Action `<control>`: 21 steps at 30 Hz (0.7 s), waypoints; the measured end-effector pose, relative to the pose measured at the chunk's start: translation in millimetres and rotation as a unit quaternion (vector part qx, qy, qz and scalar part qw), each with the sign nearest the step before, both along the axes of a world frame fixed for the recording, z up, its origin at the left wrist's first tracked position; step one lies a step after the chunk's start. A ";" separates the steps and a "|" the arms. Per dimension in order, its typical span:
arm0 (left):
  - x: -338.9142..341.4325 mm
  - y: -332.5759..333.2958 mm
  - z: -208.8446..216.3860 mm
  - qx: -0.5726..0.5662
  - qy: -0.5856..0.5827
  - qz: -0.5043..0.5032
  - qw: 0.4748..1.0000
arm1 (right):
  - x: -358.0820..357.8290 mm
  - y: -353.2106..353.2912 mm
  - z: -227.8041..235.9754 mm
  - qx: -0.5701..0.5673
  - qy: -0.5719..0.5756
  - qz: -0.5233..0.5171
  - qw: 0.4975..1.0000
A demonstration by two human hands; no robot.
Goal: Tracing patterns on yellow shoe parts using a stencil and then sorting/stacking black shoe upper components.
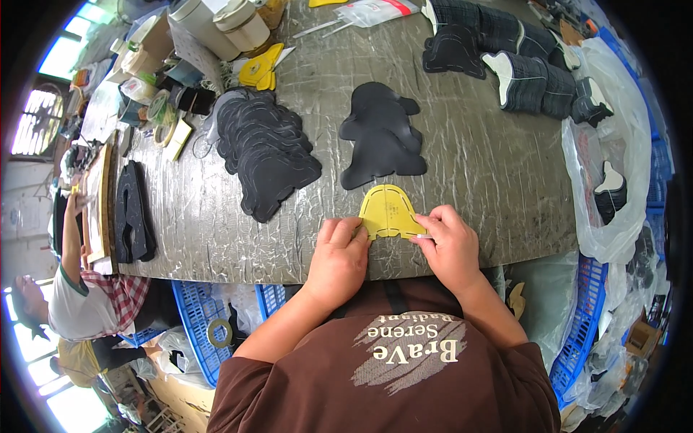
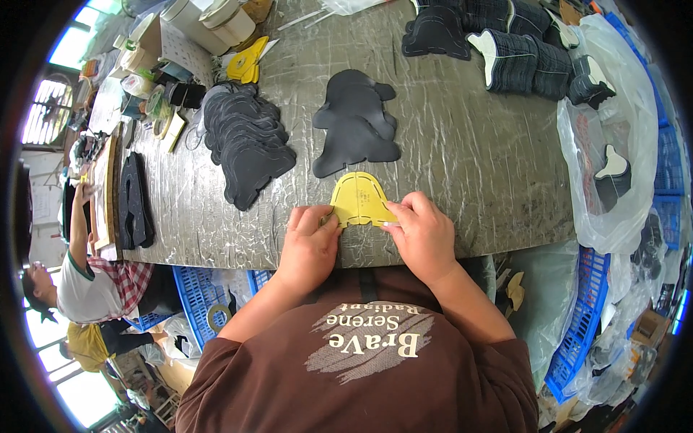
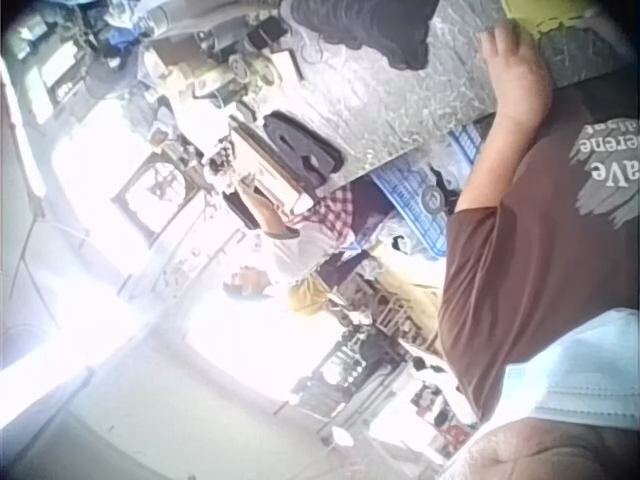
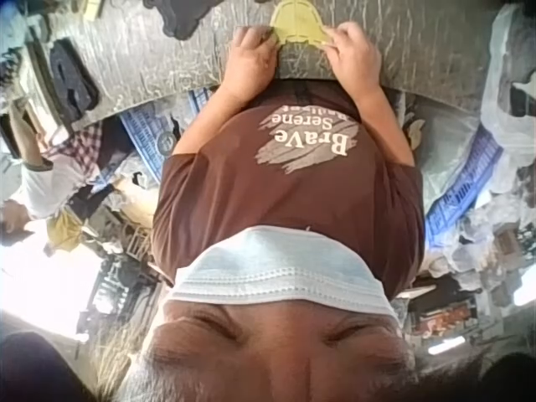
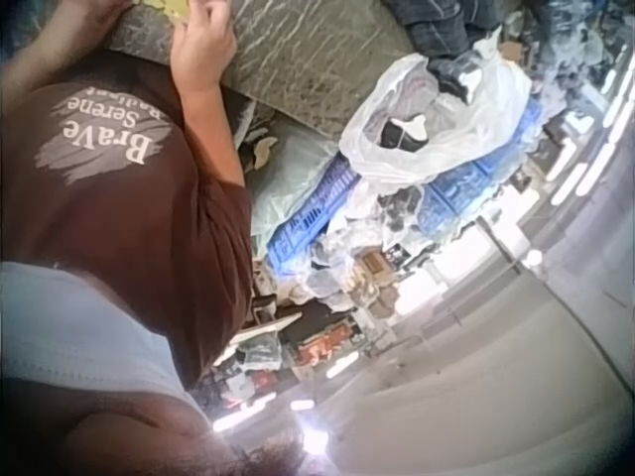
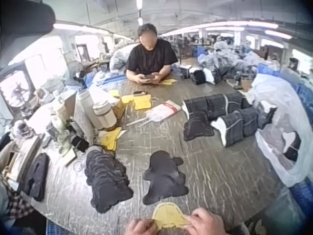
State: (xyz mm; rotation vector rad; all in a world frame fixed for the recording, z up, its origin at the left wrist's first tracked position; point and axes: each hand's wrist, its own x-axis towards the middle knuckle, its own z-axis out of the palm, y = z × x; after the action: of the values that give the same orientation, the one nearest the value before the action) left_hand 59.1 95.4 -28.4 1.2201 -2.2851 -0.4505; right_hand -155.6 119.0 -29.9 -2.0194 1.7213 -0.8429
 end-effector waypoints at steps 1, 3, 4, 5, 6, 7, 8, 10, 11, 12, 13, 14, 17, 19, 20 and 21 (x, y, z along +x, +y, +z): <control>-0.9 1.0 -1.6 0.000 0.000 0.001 1.000 | 0.0 0.1 0.1 0.004 0.001 -0.002 1.000; -3.0 3.9 -5.9 -0.003 -0.066 -0.053 0.996 | -0.5 0.0 0.0 0.006 0.002 -0.002 1.000; -6.1 6.2 -3.3 -0.015 -0.099 -0.069 0.993 | -0.5 -0.6 0.1 0.008 0.002 -0.001 1.000; -10.7 8.3 0.7 -0.016 -0.099 -0.068 0.993 | -0.2 -0.8 0.6 0.007 0.003 0.000 1.000; -16.0 10.2 5.2 -0.048 -0.137 -0.075 0.987 | 0.2 -0.5 1.4 0.012 0.002 0.000 1.000; -19.7 11.5 6.9 -0.080 -0.175 -0.083 0.978 | 0.3 -0.6 2.1 0.016 0.002 -0.002 1.000; -20.8 12.8 5.2 -0.100 -0.237 -0.099 0.961 | 0.2 -0.9 3.3 0.015 0.003 -0.001 1.000; -26.5 17.3 7.0 -0.087 -0.252 -0.099 0.959 | -0.8 -2.8 5.9 0.013 0.003 0.013 1.000; -29.0 18.5 7.9 -0.073 -0.268 -0.101 0.955 | -2.8 -5.3 5.9 0.011 0.004 0.015 1.000; -29.8 18.5 6.3 -0.074 -0.293 -0.113 0.946 | -5.9 -9.1 5.3 0.015 -0.041 0.026 0.999; -30.9 18.2 7.6 -0.075 -0.293 -0.113 0.946 | -8.1 -13.2 5.0 0.020 -0.086 0.035 0.996; -31.0 18.3 8.7 -0.068 -0.300 -0.118 0.944 | -5.4 -22.3 11.5 0.019 -0.086 0.039 0.995; -31.7 18.2 9.3 -0.062 -0.308 -0.125 0.941 | 7.5 -41.3 33.4 -0.203 0.015 0.044 0.978; -32.8 19.8 9.4 -0.062 -0.309 -0.126 0.941 | 14.2 -39.9 29.2 -0.038 -0.159 0.074 0.984; -33.6 21.5 9.2 -0.066 -0.320 -0.130 0.936 | 19.6 -40.6 26.6 0.032 -0.212 0.075 0.974; -33.7 23.2 9.1 -0.070 -0.332 -0.135 0.931 | 26.2 -42.1 27.9 0.034 -0.213 0.079 0.973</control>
State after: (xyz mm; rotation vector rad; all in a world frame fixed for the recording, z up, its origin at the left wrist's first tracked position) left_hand 25.4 118.6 -19.4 1.0986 -3.0152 0.0608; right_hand -129.4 76.9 -2.0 -1.7440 1.3161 -1.0538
